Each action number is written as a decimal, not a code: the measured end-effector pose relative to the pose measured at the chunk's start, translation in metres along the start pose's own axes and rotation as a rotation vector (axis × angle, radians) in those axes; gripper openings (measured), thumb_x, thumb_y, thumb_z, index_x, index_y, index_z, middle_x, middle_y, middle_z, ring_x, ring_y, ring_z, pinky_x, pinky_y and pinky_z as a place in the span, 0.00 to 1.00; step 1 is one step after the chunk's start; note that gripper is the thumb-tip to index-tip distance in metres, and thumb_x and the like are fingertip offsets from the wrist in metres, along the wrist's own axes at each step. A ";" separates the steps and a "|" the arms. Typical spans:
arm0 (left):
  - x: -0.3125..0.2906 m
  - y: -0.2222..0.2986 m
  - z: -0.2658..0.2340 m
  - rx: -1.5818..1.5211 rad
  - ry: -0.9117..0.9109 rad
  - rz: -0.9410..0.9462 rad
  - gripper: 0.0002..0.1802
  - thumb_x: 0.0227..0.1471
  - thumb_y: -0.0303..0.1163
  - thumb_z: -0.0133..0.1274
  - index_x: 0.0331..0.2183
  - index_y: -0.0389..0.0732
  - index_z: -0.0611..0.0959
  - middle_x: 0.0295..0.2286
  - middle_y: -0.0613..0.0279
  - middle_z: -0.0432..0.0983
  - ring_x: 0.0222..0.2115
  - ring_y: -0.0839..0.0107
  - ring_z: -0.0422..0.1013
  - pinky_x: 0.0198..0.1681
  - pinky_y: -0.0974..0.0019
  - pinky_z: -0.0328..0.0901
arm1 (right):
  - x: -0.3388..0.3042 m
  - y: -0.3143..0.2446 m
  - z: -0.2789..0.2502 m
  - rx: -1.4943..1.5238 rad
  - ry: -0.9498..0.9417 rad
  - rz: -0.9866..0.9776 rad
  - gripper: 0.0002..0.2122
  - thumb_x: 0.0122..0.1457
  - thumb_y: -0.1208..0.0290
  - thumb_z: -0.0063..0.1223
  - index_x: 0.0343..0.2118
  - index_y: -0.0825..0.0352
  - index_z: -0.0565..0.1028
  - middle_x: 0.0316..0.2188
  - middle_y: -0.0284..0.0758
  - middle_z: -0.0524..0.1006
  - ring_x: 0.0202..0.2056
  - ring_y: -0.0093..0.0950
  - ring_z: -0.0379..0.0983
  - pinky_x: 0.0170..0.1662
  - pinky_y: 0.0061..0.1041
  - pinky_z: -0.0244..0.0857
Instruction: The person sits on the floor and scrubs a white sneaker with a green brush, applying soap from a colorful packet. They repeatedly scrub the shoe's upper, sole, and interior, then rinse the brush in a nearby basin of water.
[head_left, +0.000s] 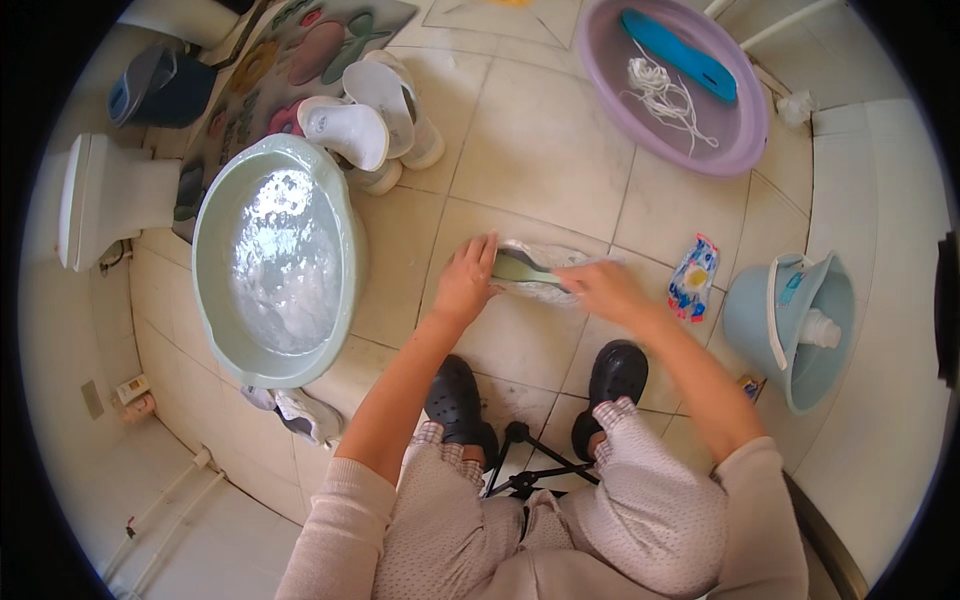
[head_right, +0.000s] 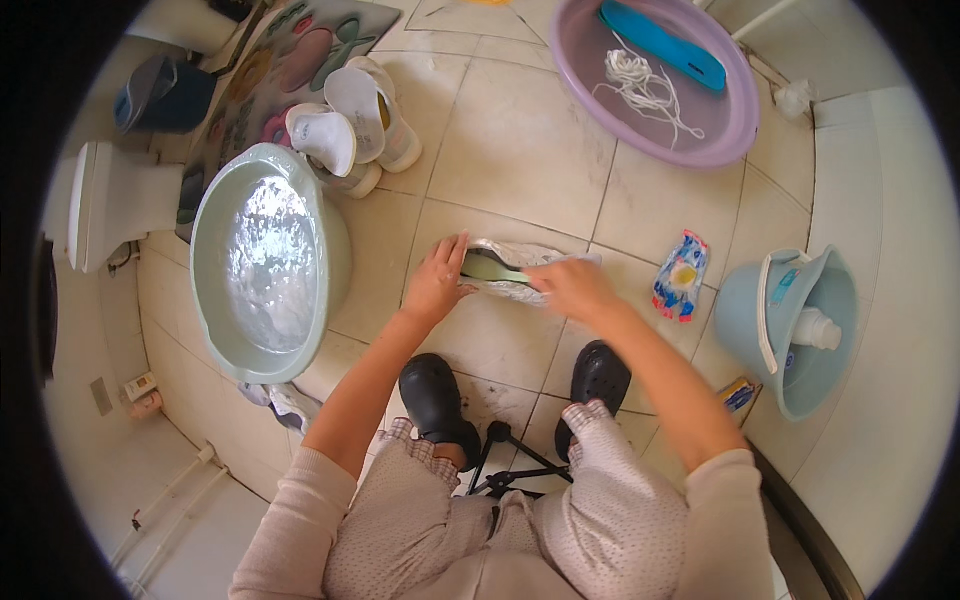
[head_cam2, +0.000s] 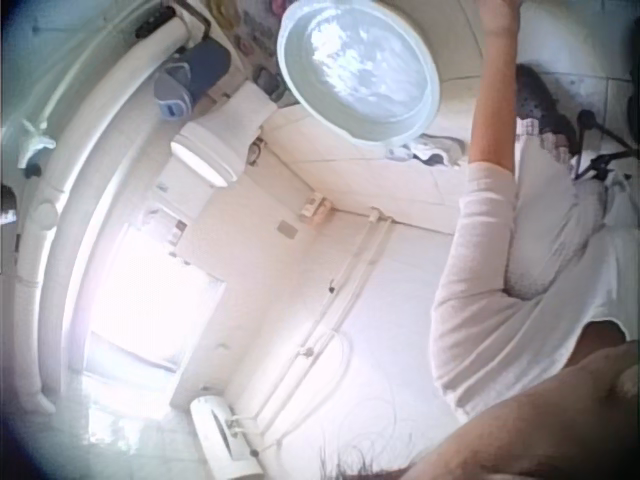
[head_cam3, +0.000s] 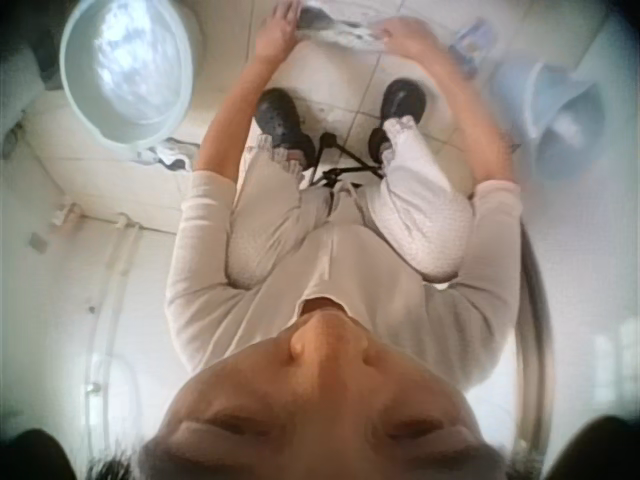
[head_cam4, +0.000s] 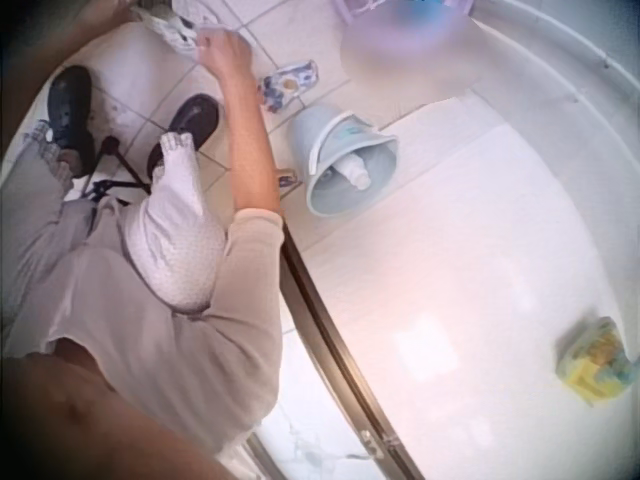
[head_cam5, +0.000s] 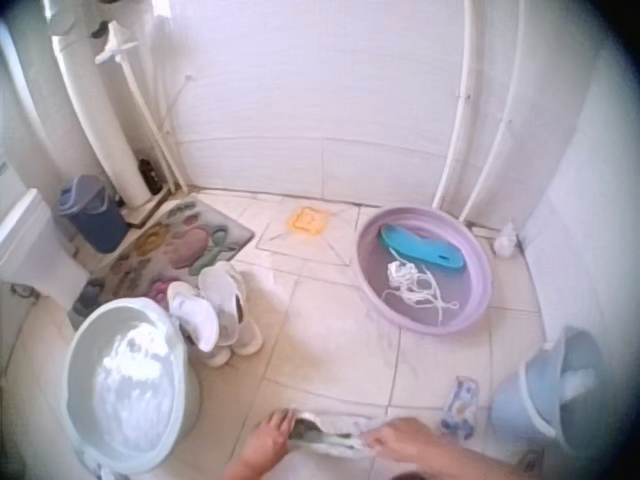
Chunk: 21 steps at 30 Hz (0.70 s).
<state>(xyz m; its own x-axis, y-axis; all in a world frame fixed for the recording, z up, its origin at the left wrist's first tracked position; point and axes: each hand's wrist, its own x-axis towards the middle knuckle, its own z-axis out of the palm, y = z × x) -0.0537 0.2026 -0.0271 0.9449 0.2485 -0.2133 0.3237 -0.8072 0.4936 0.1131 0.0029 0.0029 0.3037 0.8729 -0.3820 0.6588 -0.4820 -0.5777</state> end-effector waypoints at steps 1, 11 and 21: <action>-0.001 0.001 -0.002 0.014 -0.016 0.010 0.51 0.31 0.29 0.65 0.56 0.37 0.57 0.49 0.54 0.60 0.49 0.54 0.59 0.49 0.61 0.61 | -0.009 0.015 -0.008 -0.026 -0.032 -0.033 0.08 0.54 0.66 0.48 0.33 0.57 0.77 0.23 0.41 0.75 0.30 0.41 0.72 0.33 0.38 0.64; 0.011 0.003 0.000 0.156 0.008 0.078 0.48 0.29 0.18 0.60 0.55 0.38 0.59 0.49 0.58 0.59 0.51 0.58 0.58 0.46 0.64 0.66 | 0.007 -0.004 0.045 0.455 0.065 0.122 0.05 0.47 0.75 0.46 0.17 0.65 0.66 0.15 0.41 0.66 0.20 0.37 0.62 0.25 0.37 0.54; 0.026 0.001 -0.025 0.163 0.037 -0.044 0.44 0.32 0.15 0.55 0.55 0.36 0.59 0.50 0.50 0.58 0.50 0.52 0.58 0.47 0.63 0.65 | -0.004 -0.031 0.005 0.130 -0.037 0.206 0.04 0.48 0.73 0.49 0.26 0.58 0.75 0.20 0.40 0.74 0.27 0.39 0.73 0.30 0.37 0.65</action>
<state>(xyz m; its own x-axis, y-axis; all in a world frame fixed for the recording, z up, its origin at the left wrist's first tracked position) -0.0276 0.2217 -0.0116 0.9321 0.3026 -0.1992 0.3554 -0.8704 0.3407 0.0882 0.0136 0.0189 0.3954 0.7531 -0.5259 0.4907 -0.6572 -0.5722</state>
